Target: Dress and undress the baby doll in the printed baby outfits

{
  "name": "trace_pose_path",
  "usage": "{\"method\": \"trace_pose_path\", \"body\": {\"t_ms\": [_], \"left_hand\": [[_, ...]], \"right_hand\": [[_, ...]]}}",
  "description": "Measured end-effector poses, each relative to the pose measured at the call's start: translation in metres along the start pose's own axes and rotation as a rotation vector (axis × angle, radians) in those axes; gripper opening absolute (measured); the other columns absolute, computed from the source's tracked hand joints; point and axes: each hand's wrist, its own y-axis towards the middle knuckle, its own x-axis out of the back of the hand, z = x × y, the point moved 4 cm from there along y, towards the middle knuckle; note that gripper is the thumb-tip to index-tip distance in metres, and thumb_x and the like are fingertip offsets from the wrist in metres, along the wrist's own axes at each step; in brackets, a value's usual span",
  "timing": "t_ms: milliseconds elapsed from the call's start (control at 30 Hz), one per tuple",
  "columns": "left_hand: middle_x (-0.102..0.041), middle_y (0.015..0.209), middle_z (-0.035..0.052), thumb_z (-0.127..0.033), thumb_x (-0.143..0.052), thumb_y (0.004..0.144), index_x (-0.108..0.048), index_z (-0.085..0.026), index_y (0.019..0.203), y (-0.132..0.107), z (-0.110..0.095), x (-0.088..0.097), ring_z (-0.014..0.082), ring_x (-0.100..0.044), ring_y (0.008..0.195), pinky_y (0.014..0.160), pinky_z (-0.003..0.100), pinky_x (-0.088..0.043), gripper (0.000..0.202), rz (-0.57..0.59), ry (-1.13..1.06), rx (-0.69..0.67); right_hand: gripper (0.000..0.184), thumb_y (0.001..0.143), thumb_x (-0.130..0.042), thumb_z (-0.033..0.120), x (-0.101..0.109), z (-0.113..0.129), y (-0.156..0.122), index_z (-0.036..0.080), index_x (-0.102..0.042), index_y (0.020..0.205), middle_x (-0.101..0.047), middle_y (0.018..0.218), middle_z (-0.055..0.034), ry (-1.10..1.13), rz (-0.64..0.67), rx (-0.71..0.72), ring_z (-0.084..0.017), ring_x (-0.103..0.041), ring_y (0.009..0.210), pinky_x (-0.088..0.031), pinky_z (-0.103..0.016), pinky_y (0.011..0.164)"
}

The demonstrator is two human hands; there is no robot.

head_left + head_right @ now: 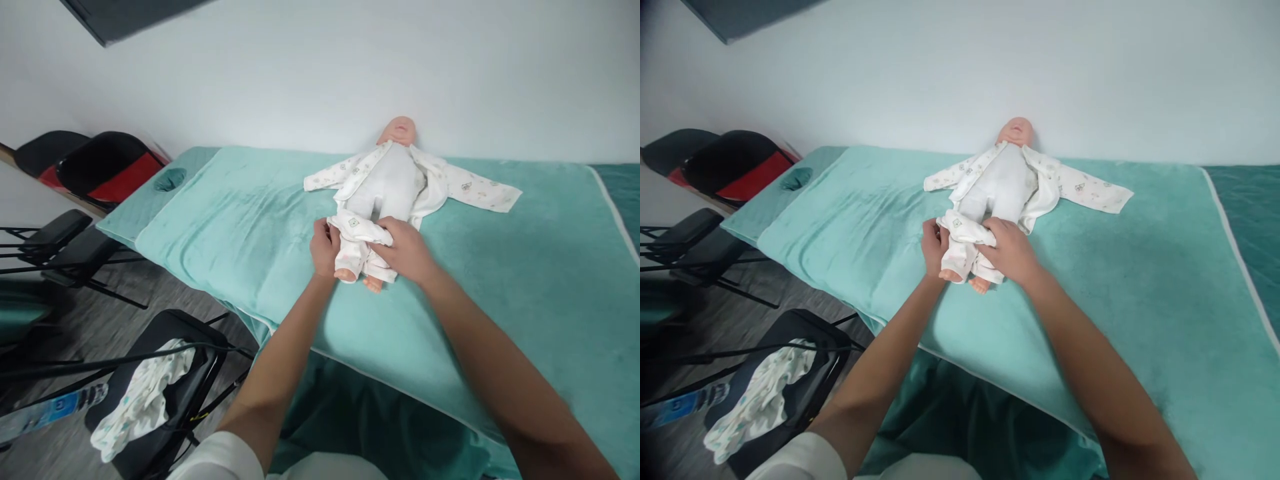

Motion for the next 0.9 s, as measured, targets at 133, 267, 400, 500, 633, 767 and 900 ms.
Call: {"method": "trace_pose_path", "body": {"t_ms": [133,267,400,500,633,767,900], "left_hand": [[-0.063,0.09,0.0007,-0.029,-0.052,0.091,-0.052,-0.024,0.105,0.002,0.0,0.003,0.015,-0.058,0.076,0.07,0.027,-0.045,0.015,-0.071,-0.071,0.018],[-0.065,0.097,0.0024,-0.011,-0.047,0.078,-0.057,-0.022,0.098,0.006,0.005,0.004,0.015,-0.061,0.09,0.079,0.025,-0.048,0.025,-0.065,-0.194,0.025],[-0.065,0.088,0.0007,-0.009,-0.046,0.074,-0.058,-0.021,0.091,0.013,0.011,0.003,0.0136,-0.061,0.085,0.079,0.025,-0.049,0.024,-0.071,-0.306,0.079],[-0.066,0.092,0.0019,-0.017,-0.052,0.082,-0.059,-0.02,0.092,0.021,0.008,0.0,0.0141,-0.061,0.089,0.083,0.025,-0.049,0.013,-0.05,-0.314,0.075],[-0.065,0.112,0.0068,-0.032,-0.058,0.089,-0.06,-0.021,0.105,0.043,0.001,-0.01,0.0175,-0.061,0.108,0.092,0.029,-0.049,0.019,0.002,-0.316,0.026],[-0.059,0.135,0.0082,-0.035,-0.065,0.086,-0.058,-0.026,0.123,0.075,-0.009,-0.034,0.0225,-0.055,0.127,0.106,0.036,-0.045,0.039,0.197,-0.283,-0.176],[-0.062,0.127,0.0104,-0.03,-0.061,0.086,-0.062,-0.022,0.119,0.103,-0.023,-0.058,0.0242,-0.055,0.125,0.111,0.038,-0.042,0.034,0.267,-0.163,-0.469]], "right_hand": [[0.04,0.085,-0.071,0.043,0.005,0.001,0.001,0.021,-0.062,0.118,-0.068,0.116,-0.0066,0.212,0.117,0.02,-0.028,-0.063,0.108,-0.049,-0.039,0.091],[0.041,0.088,-0.07,0.045,0.008,-0.001,0.001,0.022,-0.061,0.122,-0.067,0.12,-0.0051,0.495,0.145,-0.023,-0.024,-0.062,0.112,-0.05,-0.036,0.095],[0.034,0.099,-0.055,0.05,0.013,-0.008,0.0,0.022,-0.067,0.113,-0.07,0.102,-0.0031,0.546,0.078,-0.105,-0.019,-0.065,0.093,-0.051,-0.03,0.08],[0.032,0.098,-0.055,0.049,0.018,-0.014,0.0,0.021,-0.069,0.095,-0.071,0.093,-0.0025,0.487,-0.057,-0.171,-0.018,-0.065,0.086,-0.05,-0.029,0.076],[0.021,0.093,-0.063,0.041,0.019,-0.02,-0.001,0.021,-0.067,0.092,-0.071,0.085,-0.0012,0.454,-0.176,-0.259,-0.019,-0.067,0.079,-0.052,-0.032,0.075],[0.014,0.092,-0.06,0.035,0.027,-0.025,-0.002,0.022,-0.066,0.095,-0.068,0.096,-0.005,0.192,-0.387,-0.148,-0.022,-0.066,0.093,-0.052,-0.039,0.089],[0.035,0.089,-0.063,0.036,0.035,-0.057,0.002,0.021,-0.058,0.12,-0.059,0.124,-0.0121,-0.004,-0.608,-0.16,-0.027,-0.056,0.12,-0.049,-0.045,0.099]]}}
